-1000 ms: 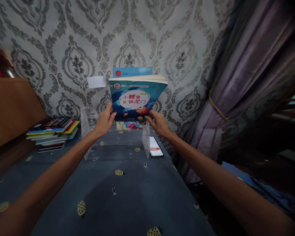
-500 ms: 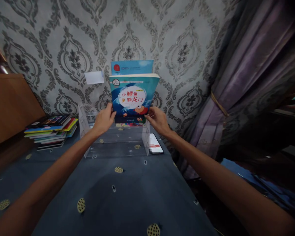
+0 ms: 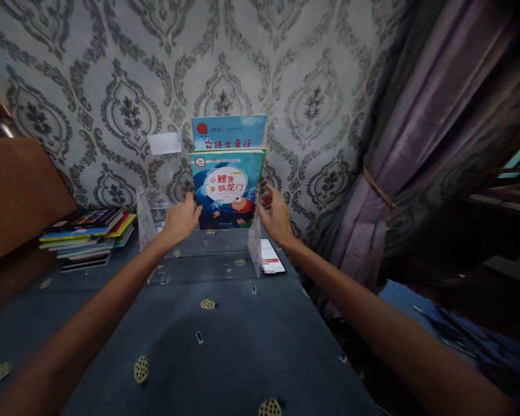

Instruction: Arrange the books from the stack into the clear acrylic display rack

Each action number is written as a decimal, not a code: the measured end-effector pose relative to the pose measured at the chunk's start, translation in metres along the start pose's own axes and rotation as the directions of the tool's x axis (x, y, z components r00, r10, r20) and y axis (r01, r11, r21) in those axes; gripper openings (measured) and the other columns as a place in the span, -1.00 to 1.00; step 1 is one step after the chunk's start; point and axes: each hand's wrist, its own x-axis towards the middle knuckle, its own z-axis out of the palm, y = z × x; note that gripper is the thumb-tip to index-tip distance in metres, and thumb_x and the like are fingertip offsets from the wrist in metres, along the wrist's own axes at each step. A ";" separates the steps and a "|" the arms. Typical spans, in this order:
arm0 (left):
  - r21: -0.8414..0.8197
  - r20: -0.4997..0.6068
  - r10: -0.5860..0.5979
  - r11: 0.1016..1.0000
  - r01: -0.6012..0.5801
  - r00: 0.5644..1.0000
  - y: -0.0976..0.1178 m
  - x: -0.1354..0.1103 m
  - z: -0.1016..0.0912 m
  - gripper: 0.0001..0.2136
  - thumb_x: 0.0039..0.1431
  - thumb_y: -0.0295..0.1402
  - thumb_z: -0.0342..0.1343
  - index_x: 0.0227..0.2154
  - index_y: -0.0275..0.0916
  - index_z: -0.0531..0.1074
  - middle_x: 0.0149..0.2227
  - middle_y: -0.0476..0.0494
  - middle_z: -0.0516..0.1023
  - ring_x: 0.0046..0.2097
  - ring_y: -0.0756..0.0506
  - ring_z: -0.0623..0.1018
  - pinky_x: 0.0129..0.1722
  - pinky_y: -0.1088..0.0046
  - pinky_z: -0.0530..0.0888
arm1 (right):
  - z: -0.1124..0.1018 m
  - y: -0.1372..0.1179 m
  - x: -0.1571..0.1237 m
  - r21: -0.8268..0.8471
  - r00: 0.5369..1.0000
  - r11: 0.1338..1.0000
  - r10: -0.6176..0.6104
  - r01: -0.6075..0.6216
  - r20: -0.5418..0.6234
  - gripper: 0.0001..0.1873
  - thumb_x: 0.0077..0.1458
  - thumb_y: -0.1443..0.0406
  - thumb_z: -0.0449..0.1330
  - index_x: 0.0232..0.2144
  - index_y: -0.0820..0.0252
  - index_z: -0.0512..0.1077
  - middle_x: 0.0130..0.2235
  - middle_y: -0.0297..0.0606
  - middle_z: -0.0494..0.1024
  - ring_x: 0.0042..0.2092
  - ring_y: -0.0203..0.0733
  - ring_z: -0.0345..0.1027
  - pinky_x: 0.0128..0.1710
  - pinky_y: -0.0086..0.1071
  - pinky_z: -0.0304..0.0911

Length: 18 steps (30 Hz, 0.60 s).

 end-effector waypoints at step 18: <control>0.174 0.092 -0.098 0.981 0.081 0.991 0.035 0.005 -0.007 -0.70 0.32 -0.39 -0.17 -0.02 -0.46 0.32 -0.14 -0.57 0.59 -0.10 -0.35 0.63 -0.18 0.23 0.49 | 0.021 0.007 -0.013 0.081 0.994 0.991 0.106 -0.107 0.021 -0.38 0.01 0.43 0.06 0.17 0.21 0.36 0.14 -0.02 0.46 0.17 0.10 0.33 0.15 0.08 0.31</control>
